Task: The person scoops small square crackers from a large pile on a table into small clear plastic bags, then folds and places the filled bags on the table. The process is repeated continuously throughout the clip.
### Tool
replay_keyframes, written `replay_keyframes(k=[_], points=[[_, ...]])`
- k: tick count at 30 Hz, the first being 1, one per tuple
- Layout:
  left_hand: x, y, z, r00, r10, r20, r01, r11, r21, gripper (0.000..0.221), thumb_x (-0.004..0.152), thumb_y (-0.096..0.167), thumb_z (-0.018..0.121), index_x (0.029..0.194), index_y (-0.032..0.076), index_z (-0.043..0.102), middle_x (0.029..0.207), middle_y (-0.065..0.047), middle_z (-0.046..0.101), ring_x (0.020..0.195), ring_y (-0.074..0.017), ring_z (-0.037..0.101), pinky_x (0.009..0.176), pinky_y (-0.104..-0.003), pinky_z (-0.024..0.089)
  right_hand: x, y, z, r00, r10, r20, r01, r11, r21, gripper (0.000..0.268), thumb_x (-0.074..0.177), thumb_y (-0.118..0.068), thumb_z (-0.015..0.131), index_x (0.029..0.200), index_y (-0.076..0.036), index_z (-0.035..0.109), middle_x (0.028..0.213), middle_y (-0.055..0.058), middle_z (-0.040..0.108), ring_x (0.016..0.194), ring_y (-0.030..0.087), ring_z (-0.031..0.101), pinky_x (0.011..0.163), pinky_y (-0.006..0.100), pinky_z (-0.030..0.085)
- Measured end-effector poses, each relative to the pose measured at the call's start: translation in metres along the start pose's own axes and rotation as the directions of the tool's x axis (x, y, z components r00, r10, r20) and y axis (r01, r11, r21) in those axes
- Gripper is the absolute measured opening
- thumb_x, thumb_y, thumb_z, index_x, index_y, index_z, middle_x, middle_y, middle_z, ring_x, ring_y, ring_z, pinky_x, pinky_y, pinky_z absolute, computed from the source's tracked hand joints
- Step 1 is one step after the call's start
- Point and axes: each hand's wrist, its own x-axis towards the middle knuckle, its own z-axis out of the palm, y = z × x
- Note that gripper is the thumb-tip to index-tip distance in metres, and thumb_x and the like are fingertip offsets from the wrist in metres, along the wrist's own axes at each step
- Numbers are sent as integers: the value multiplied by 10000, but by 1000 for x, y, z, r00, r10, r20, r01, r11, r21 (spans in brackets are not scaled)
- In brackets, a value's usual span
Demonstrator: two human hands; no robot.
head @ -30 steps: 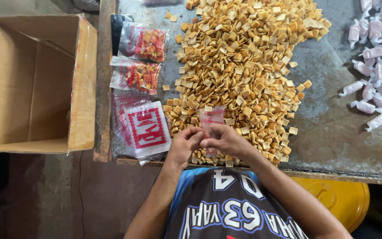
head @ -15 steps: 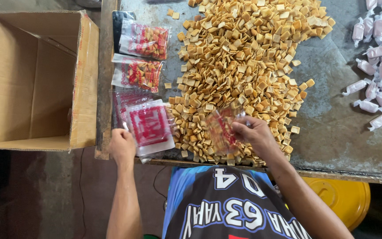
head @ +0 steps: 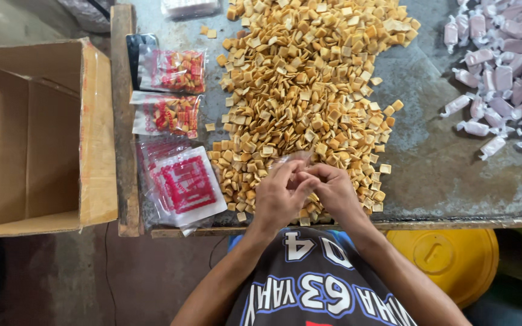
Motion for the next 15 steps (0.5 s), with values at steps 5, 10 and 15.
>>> replay_keyframes(k=[5, 10, 15], points=[[13, 15, -1, 963, -254, 84, 265, 949, -170, 144, 933, 288, 726, 987, 175, 797, 876, -111, 754, 847, -261, 742, 738, -377, 602, -8, 10, -20, 998, -42, -46, 35, 990, -140, 93, 871, -164, 823, 959, -132, 830, 731, 58, 730, 673, 80, 633, 607, 241, 524], [36, 33, -24, 948, -296, 114, 317, 899, -303, 159, 966, 10, 584, 1061, 137, 586, 1151, -194, 646, 883, -323, 734, 666, -388, 660, -3, -18, -34, 985, 168, 27, -167, 985, -39, 245, 999, -224, 662, 888, -38, 777, 765, 176, 751, 785, 296, 740, 965, 527, 573], [29, 28, -19, 805, 566, 176, -587, 803, 101, 234, 881, -139, 649, 1012, 52, 615, 1426, -259, 373, 988, -395, 677, 674, -428, 683, 22, 28, -40, 926, -261, -274, 245, 965, -90, 95, 898, -115, 768, 913, -33, 723, 640, 87, 619, 573, 141, 584, 559, 269, 474]])
